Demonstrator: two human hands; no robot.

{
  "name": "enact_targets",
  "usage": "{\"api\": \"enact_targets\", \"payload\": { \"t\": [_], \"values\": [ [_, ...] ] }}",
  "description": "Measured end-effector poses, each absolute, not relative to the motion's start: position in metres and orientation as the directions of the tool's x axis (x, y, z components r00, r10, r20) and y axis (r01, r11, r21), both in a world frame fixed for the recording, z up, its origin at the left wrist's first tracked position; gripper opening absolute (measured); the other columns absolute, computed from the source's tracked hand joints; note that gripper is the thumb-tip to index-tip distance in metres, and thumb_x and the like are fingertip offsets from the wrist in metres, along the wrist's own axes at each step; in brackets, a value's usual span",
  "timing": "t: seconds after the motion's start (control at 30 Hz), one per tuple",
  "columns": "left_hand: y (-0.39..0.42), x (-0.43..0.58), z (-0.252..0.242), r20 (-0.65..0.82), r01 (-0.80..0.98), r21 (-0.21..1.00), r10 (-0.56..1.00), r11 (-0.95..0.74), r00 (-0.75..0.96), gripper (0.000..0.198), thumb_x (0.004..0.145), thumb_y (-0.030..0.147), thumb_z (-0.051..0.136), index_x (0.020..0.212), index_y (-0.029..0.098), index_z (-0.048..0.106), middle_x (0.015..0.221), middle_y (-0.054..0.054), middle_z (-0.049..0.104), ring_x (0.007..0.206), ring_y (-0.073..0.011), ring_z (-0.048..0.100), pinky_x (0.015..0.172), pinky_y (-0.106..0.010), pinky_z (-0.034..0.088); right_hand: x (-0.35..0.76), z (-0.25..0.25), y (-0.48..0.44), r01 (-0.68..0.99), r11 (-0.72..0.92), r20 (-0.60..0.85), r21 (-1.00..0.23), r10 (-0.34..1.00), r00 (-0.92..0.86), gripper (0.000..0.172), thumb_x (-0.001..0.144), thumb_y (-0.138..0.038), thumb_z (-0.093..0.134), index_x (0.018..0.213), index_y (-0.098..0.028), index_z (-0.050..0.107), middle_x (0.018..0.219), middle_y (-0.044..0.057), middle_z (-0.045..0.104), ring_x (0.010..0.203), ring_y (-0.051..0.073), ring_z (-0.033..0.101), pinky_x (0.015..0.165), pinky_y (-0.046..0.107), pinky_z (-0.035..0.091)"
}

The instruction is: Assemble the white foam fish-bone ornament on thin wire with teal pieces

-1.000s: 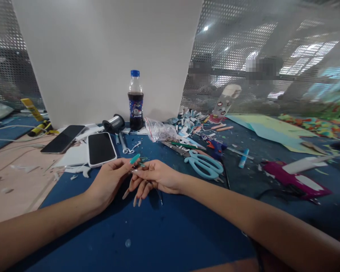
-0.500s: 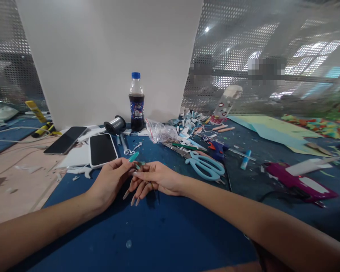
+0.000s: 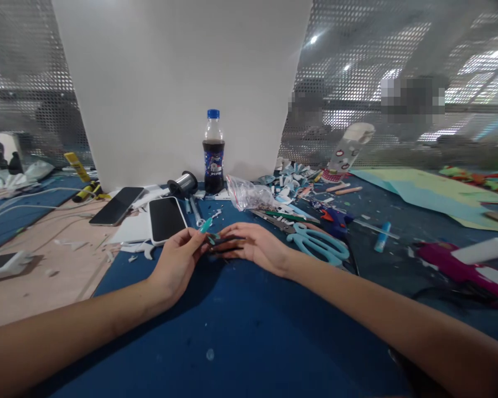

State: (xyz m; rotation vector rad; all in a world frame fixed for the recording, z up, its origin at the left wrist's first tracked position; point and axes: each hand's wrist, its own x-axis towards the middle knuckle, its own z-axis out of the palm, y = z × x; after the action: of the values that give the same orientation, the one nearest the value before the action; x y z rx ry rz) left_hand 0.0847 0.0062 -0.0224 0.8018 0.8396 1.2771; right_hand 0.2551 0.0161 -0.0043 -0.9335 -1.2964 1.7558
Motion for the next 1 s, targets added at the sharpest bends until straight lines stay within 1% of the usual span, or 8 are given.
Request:
{"api": "enact_targets", "payload": {
  "t": [0.1, 0.17, 0.27, 0.37, 0.47, 0.7, 0.83, 1.0],
  "values": [
    [0.007, 0.085, -0.023, -0.082, -0.457, 0.880, 0.990, 0.125, 0.114, 0.031, 0.059, 0.030, 0.079, 0.057, 0.013, 0.053, 0.064, 0.002, 0.058, 0.063, -0.0054, 0.051, 0.064, -0.016, 0.043, 0.265, 0.001, 0.031, 0.044, -0.008, -0.023, -0.999, 0.939, -0.343, 0.031, 0.079, -0.018, 0.044, 0.105, -0.013, 0.059, 0.118, 0.016, 0.060, 0.105, 0.022, 0.060, 0.093, 0.042, 0.046],
    [0.006, 0.085, -0.023, -0.088, -0.449, 0.882, 0.987, 0.140, 0.135, 0.031, 0.059, 0.030, 0.078, 0.057, 0.013, 0.052, 0.064, 0.002, 0.058, 0.064, -0.0059, 0.050, 0.065, -0.017, 0.042, 0.274, 0.006, 0.041, 0.121, 0.078, 0.041, -0.990, 0.958, -0.283, 0.036, 0.078, -0.018, 0.045, 0.112, -0.016, 0.059, 0.138, 0.011, 0.045, 0.125, 0.021, 0.044, 0.103, 0.039, 0.036],
    [0.006, 0.085, -0.022, -0.084, -0.436, 0.888, 0.984, 0.145, 0.155, 0.033, 0.058, 0.032, 0.078, 0.056, 0.014, 0.050, 0.063, 0.002, 0.057, 0.062, -0.0062, 0.049, 0.065, -0.019, 0.041, 0.287, 0.014, 0.057, 0.304, 0.173, 0.116, -0.937, 0.974, -0.197, 0.041, 0.078, -0.019, 0.048, 0.118, -0.022, 0.059, 0.144, 0.004, 0.036, 0.135, 0.022, 0.027, 0.106, 0.039, 0.030],
    [0.006, 0.085, -0.020, -0.078, -0.409, 0.901, 0.982, 0.143, 0.173, 0.035, 0.057, 0.036, 0.077, 0.056, 0.014, 0.049, 0.062, 0.002, 0.056, 0.062, -0.0070, 0.049, 0.066, -0.021, 0.041, 0.294, 0.020, 0.080, 0.531, 0.203, 0.145, -0.823, 0.978, -0.148, 0.033, 0.080, -0.020, 0.052, 0.111, -0.021, 0.063, 0.137, 0.006, 0.046, 0.132, 0.026, 0.033, 0.104, 0.040, 0.031],
    [0.005, 0.084, -0.019, -0.061, -0.391, 0.910, 0.979, 0.135, 0.196, 0.035, 0.058, 0.037, 0.076, 0.055, 0.015, 0.049, 0.060, 0.003, 0.055, 0.060, -0.0071, 0.048, 0.064, -0.021, 0.040, 0.290, 0.024, 0.110, 0.736, 0.174, 0.143, -0.654, 0.984, -0.106, 0.024, 0.086, -0.025, 0.053, 0.106, -0.015, 0.063, 0.120, 0.011, 0.058, 0.111, 0.026, 0.053, 0.095, 0.045, 0.040],
    [0.003, 0.082, -0.016, -0.038, -0.379, 0.917, 0.972, 0.126, 0.230, 0.037, 0.057, 0.039, 0.075, 0.054, 0.015, 0.048, 0.054, 0.004, 0.051, 0.056, -0.0071, 0.045, 0.061, -0.021, 0.037, 0.256, 0.026, 0.170, 0.938, 0.186, 0.100, -0.291, 0.981, -0.164, 0.031, 0.089, -0.031, 0.052, 0.115, -0.015, 0.053, 0.116, 0.009, 0.055, 0.098, 0.020, 0.057, 0.082, 0.041, 0.049],
    [0.003, 0.082, -0.016, -0.030, -0.380, 0.917, 0.970, 0.122, 0.239, 0.038, 0.057, 0.040, 0.075, 0.053, 0.015, 0.047, 0.054, 0.003, 0.051, 0.056, -0.0074, 0.045, 0.060, -0.021, 0.036, 0.249, 0.019, 0.182, 0.964, 0.173, 0.078, -0.202, 0.984, -0.160, 0.030, 0.089, -0.031, 0.052, 0.115, -0.015, 0.054, 0.115, 0.009, 0.056, 0.097, 0.020, 0.058, 0.081, 0.040, 0.049],
    [0.003, 0.083, -0.016, -0.031, -0.381, 0.916, 0.969, 0.126, 0.246, 0.037, 0.058, 0.040, 0.075, 0.053, 0.015, 0.048, 0.054, 0.003, 0.051, 0.056, -0.0074, 0.045, 0.060, -0.021, 0.036, 0.257, 0.021, 0.182, 0.957, 0.189, 0.161, -0.219, 0.975, -0.156, 0.031, 0.089, -0.031, 0.053, 0.115, -0.015, 0.053, 0.114, 0.008, 0.056, 0.096, 0.019, 0.058, 0.081, 0.040, 0.050]
  ]
}}
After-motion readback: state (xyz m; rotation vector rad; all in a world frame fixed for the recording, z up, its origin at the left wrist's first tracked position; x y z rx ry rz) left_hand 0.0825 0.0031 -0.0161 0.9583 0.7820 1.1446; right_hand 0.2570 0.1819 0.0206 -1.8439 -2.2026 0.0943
